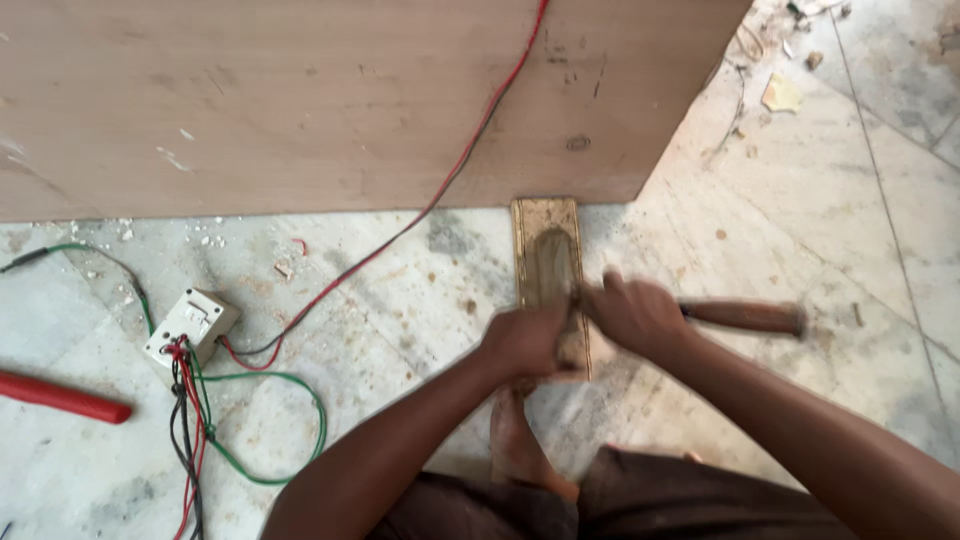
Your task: The person connects wires to an electrical switch on the floor, then moves to a workbench to pick up a chisel. They return to the floor and use the chisel to carve a recess into a small wooden block placed against a larger wooden panel.
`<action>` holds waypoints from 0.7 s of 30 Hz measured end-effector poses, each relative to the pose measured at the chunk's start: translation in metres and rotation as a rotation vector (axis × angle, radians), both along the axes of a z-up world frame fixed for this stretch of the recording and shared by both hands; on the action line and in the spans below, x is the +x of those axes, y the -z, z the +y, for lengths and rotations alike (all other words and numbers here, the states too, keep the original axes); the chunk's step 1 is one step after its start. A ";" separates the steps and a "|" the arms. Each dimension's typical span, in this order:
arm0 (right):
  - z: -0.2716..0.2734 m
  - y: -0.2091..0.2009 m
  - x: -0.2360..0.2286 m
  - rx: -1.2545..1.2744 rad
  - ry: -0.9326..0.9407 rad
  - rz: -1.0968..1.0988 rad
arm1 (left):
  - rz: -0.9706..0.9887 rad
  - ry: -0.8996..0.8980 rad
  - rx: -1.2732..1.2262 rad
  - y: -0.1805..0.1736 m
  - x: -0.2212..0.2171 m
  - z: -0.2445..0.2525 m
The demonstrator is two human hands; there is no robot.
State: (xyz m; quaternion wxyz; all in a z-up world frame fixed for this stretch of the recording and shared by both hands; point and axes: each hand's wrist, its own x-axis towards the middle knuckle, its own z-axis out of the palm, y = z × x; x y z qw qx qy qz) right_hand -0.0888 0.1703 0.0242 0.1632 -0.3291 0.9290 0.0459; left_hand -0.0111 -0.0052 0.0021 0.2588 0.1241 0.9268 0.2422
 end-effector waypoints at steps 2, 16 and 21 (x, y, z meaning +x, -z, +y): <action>-0.007 0.004 -0.027 -0.006 -0.015 0.100 | 0.117 -0.102 -0.001 0.001 -0.031 -0.007; -0.006 0.021 -0.035 -0.109 -0.039 0.174 | 0.172 -0.147 0.082 0.004 -0.034 -0.004; 0.011 0.018 0.004 -0.081 -0.126 0.112 | 0.045 -0.141 0.117 -0.002 0.010 0.008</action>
